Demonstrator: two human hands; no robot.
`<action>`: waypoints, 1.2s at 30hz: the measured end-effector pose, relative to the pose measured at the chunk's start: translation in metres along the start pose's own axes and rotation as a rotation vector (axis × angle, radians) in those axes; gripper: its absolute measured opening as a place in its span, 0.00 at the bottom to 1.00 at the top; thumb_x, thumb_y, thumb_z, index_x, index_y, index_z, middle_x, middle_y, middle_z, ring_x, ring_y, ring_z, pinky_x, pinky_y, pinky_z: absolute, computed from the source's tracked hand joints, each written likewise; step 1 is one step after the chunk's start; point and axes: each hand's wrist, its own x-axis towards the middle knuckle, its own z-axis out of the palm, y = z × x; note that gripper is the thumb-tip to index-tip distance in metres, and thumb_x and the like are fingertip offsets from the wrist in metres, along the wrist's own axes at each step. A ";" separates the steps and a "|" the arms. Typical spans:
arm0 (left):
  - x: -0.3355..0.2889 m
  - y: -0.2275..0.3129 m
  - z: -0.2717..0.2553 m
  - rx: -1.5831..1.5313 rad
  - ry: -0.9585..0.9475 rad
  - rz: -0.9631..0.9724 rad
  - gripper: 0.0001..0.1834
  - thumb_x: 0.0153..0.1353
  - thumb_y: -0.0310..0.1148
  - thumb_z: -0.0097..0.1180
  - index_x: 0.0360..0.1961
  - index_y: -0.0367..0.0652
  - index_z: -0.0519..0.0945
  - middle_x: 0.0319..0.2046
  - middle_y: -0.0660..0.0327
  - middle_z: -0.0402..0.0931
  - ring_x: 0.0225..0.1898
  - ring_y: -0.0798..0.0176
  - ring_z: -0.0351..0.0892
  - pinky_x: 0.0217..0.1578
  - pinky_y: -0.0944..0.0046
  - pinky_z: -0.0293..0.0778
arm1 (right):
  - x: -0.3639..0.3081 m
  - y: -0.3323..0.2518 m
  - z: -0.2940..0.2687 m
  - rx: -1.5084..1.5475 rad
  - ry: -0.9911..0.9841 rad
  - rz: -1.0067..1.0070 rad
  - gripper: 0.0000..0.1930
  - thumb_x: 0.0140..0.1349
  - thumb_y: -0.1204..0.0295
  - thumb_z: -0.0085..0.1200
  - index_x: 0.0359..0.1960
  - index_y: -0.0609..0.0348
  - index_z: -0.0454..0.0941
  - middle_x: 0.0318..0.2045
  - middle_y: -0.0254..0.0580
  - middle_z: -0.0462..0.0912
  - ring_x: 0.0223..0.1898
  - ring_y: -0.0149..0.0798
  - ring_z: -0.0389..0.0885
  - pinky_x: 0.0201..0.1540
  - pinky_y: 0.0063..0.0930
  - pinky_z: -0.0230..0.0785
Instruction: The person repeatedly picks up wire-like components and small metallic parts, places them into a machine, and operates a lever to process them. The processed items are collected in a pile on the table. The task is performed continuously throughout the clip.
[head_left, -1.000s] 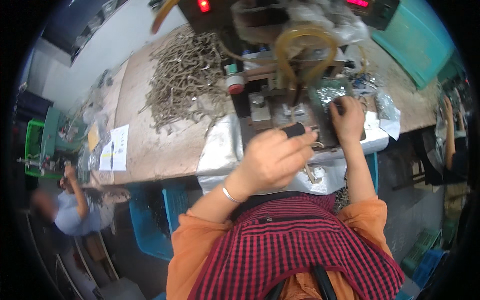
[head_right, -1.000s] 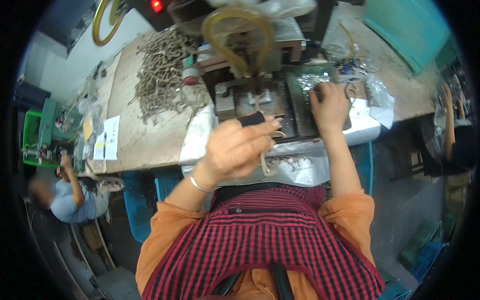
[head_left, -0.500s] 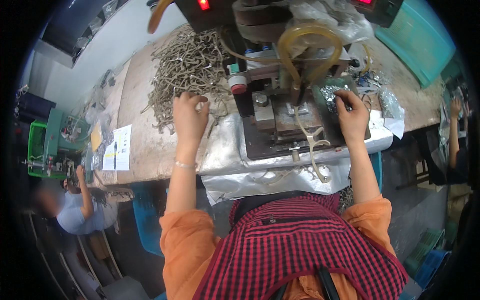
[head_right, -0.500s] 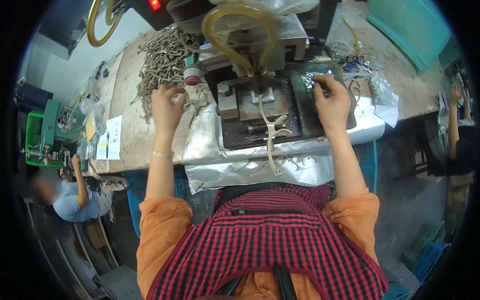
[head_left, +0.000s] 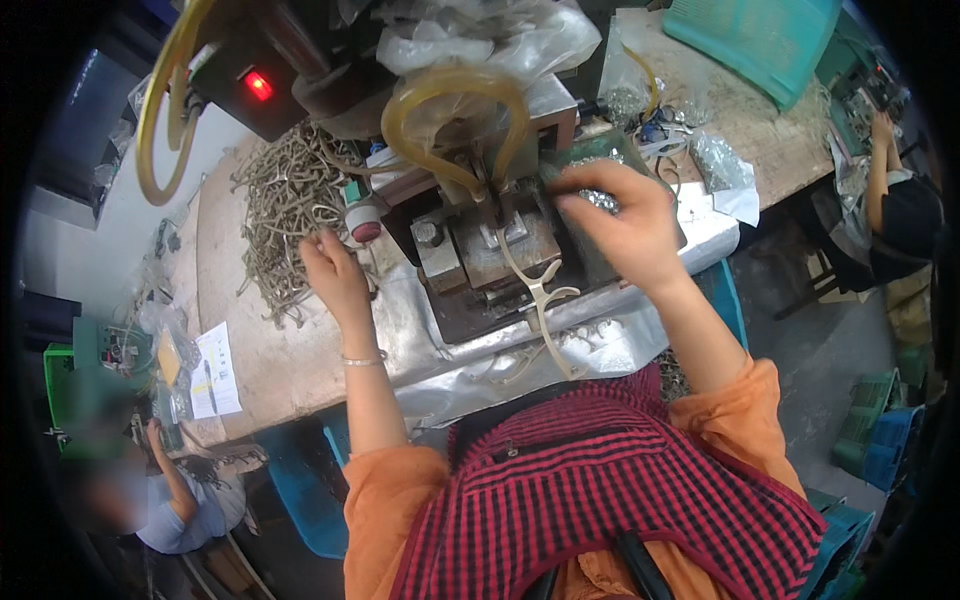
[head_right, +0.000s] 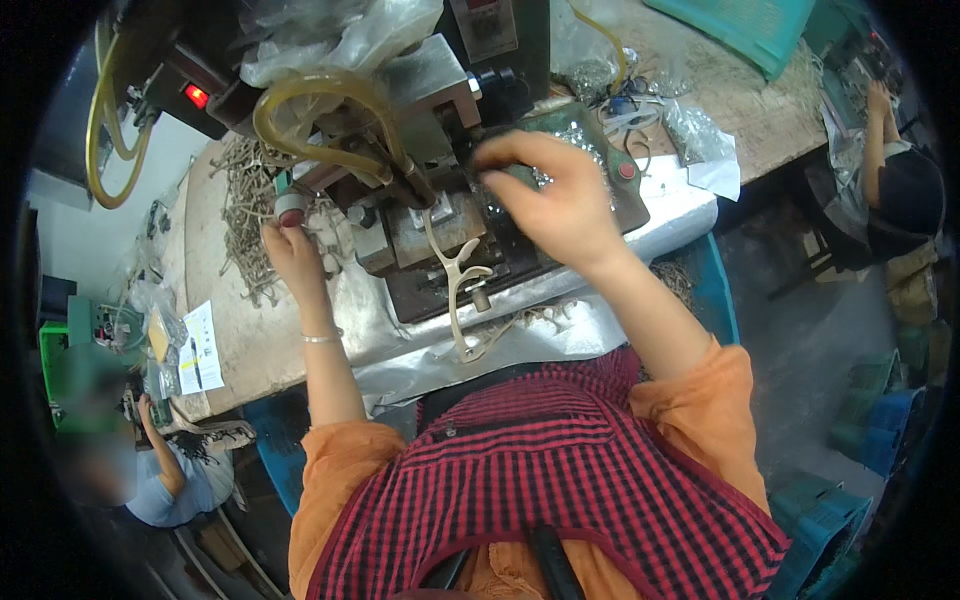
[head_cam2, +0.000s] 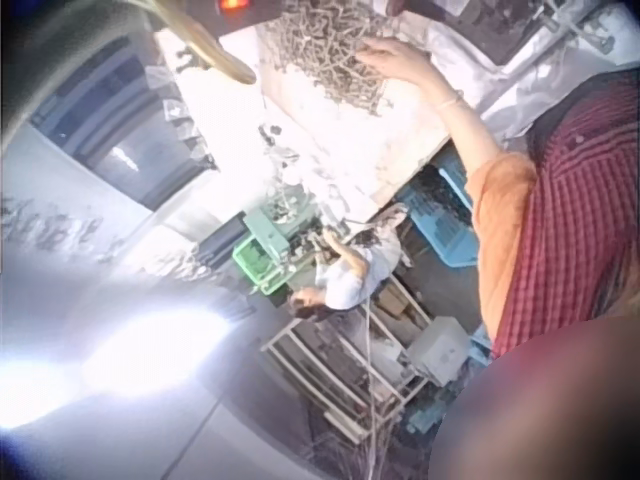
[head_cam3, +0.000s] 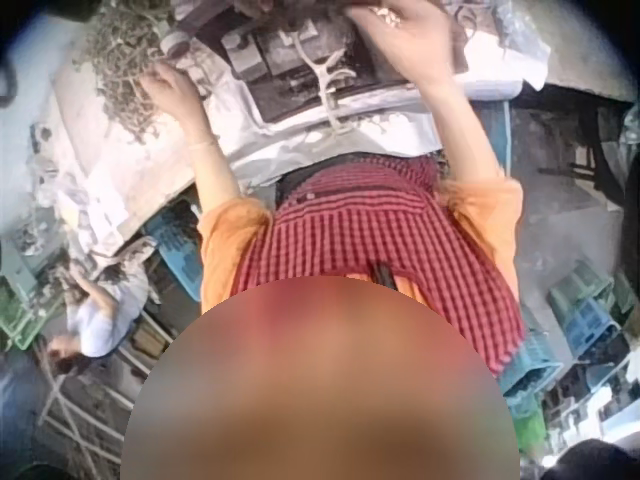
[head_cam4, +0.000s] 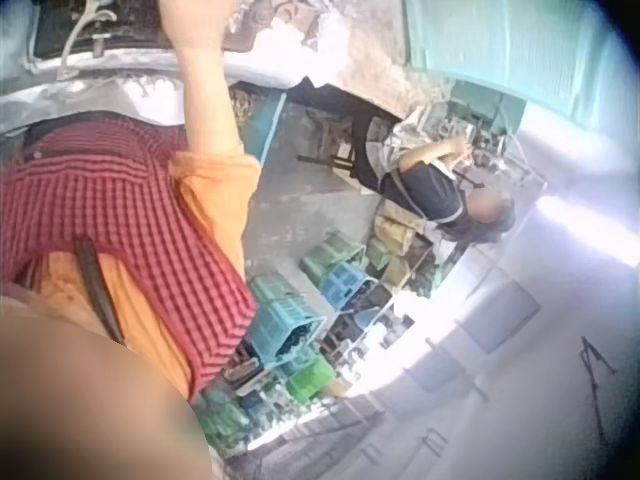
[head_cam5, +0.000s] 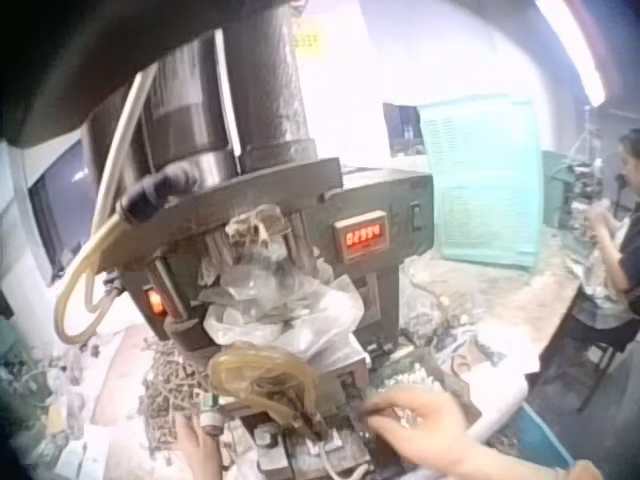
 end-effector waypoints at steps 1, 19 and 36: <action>-0.007 0.003 -0.004 -0.454 -0.140 -0.393 0.07 0.73 0.34 0.54 0.41 0.42 0.72 0.24 0.64 0.76 0.23 0.72 0.70 0.24 0.71 0.66 | 0.007 0.002 0.015 0.189 0.003 0.050 0.12 0.57 0.80 0.61 0.43 0.65 0.80 0.38 0.42 0.86 0.43 0.35 0.84 0.49 0.27 0.73; -0.010 0.214 -0.079 -1.201 -0.878 -0.296 0.12 0.75 0.32 0.45 0.52 0.34 0.70 0.25 0.52 0.79 0.16 0.65 0.76 0.17 0.71 0.72 | -0.004 -0.022 0.029 0.083 -0.007 0.039 0.25 0.57 0.78 0.58 0.59 0.59 0.74 0.46 0.51 0.85 0.50 0.49 0.83 0.59 0.37 0.71; -0.051 0.212 -0.039 -1.377 -1.224 -1.198 0.23 0.78 0.45 0.41 0.56 0.34 0.75 0.27 0.58 0.81 0.24 0.64 0.82 0.18 0.69 0.76 | -0.024 0.107 -0.022 -0.696 0.187 0.077 0.08 0.62 0.75 0.59 0.40 0.61 0.86 0.49 0.52 0.85 0.55 0.54 0.81 0.60 0.42 0.70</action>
